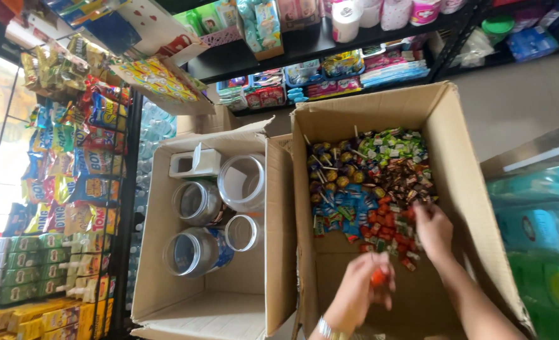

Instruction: The recorder is sorting candies and other items into jars and boxes within a grocery store environment.

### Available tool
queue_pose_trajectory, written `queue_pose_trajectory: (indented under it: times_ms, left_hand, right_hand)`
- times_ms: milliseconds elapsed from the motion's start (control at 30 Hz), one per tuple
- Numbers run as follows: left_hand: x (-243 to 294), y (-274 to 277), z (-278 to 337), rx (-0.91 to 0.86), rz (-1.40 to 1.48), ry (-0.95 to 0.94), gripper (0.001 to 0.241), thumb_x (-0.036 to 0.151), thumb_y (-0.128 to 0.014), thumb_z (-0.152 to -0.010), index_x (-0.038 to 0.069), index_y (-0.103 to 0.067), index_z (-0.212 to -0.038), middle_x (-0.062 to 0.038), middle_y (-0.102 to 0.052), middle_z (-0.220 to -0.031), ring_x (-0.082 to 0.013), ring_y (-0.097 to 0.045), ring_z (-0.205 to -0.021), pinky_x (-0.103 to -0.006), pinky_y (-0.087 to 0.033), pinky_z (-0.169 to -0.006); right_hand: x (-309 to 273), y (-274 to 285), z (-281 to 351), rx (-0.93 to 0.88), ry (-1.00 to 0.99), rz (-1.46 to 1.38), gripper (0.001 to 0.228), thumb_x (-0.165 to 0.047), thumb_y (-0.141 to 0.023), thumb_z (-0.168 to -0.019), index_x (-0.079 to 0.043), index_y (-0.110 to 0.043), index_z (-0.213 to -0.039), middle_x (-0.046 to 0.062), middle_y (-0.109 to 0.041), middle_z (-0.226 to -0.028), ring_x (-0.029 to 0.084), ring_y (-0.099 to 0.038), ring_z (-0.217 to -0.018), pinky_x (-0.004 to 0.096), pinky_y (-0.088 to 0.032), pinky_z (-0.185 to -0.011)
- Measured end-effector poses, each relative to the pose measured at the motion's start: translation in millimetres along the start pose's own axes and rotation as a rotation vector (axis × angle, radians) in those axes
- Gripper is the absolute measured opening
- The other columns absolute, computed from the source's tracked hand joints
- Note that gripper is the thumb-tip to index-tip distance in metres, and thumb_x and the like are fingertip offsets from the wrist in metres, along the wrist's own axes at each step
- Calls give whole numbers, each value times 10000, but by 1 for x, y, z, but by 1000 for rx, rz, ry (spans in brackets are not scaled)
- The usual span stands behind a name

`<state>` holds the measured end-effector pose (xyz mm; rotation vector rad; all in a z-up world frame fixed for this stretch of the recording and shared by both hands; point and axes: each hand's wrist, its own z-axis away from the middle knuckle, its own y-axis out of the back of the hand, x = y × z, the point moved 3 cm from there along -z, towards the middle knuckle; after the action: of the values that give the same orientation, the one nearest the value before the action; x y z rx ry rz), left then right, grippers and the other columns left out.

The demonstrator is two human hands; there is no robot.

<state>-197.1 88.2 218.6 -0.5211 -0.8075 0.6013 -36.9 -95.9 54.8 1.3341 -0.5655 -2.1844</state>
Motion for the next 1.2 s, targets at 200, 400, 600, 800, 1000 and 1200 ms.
queue_pose_trajectory:
  times_ms: [200,400,600,800,1000,1200]
  left_hand:
    - [-15,41,-160,433,-814,-233,465,503,-731,-978,77,-632,-822,-66,-608,-717,-258,-571,-649,-418,-473,-574]
    - [-47,76,-254,610,-1530,12,523,459,-685,-942,-12,-638,-1165,-227,-713,-1085,-391,-696,-988,-545,-574,-799]
    - [-57,63,-263,618,-1668,75,383,289,-654,-957,3,-664,-1212,-221,-696,-1194,-375,-716,-1069,-511,-612,-820]
    - [-47,55,-249,673,-1635,50,281,263,-604,-1012,39,-768,-1062,-207,-747,-1084,-349,-736,-966,-480,-614,-758]
    - [5,50,-134,281,-827,-154,360,362,-640,-1048,12,-722,-1030,-86,-648,-828,-188,-579,-682,-342,-479,-584]
    - [78,21,17,130,-160,-231,239,303,-576,-1003,77,-635,-1055,-40,-623,-785,-136,-573,-633,-290,-461,-521]
  right_hand:
    - [-10,54,64,-267,-18,-999,434,-439,-462,-1050,-35,-614,-1005,49,-575,-787,160,-490,-575,298,-356,-501]
    - [42,47,124,-460,-135,-1379,465,-430,-470,-990,-10,-598,-1141,105,-618,-915,168,-550,-626,282,-408,-519]
    - [101,28,144,-585,-286,-1391,539,-438,-478,-904,-7,-610,-1199,158,-691,-904,214,-577,-522,316,-418,-408]
    - [125,12,135,-630,-359,-1122,454,-408,-580,-927,-71,-617,-1229,139,-696,-871,218,-586,-481,349,-419,-374]
    - [6,33,163,-592,-436,-982,412,-313,-628,-863,-120,-615,-1227,65,-762,-1033,217,-712,-695,349,-509,-525]
    - [-22,-12,94,-561,-316,-808,362,-247,-729,-881,-89,-700,-1205,72,-719,-1002,212,-691,-736,353,-515,-571]
